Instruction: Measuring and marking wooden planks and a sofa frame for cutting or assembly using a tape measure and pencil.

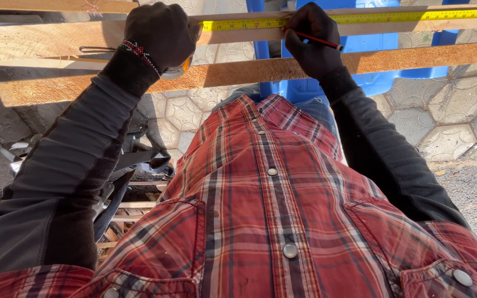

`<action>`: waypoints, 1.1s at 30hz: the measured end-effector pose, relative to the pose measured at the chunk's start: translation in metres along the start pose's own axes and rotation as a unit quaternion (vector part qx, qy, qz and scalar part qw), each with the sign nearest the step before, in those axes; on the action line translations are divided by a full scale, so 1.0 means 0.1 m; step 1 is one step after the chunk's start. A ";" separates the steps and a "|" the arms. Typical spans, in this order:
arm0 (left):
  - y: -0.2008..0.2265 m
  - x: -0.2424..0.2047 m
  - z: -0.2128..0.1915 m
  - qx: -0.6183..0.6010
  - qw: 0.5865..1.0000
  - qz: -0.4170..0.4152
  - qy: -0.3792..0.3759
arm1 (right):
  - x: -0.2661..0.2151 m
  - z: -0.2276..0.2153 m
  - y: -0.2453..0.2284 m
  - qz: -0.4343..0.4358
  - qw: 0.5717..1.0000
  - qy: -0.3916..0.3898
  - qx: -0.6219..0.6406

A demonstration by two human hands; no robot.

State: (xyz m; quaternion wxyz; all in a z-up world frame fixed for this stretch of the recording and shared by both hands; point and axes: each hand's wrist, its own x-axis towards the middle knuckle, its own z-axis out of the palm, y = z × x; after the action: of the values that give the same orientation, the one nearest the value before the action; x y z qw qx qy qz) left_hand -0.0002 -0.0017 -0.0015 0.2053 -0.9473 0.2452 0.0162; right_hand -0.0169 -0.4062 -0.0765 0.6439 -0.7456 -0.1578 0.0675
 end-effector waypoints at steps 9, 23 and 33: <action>0.00 0.07 -0.03 -0.077 0.992 -0.018 -0.101 | -0.01 -0.01 0.02 -0.003 1.000 0.003 0.006; -0.03 0.07 -0.01 -0.087 0.992 -0.010 -0.095 | -0.01 0.00 0.04 -0.014 1.000 -0.002 0.015; -0.01 0.02 -0.07 -0.097 0.987 -0.007 -0.131 | -0.06 0.01 0.09 -0.020 1.000 -0.024 -0.004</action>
State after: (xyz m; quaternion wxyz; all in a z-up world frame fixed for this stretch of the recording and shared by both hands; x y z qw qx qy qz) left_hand 0.0013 -0.0048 0.0053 0.1430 -0.9542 0.2067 0.1624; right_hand -0.0215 -0.4080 -0.0865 0.6380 -0.7433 -0.1877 0.0718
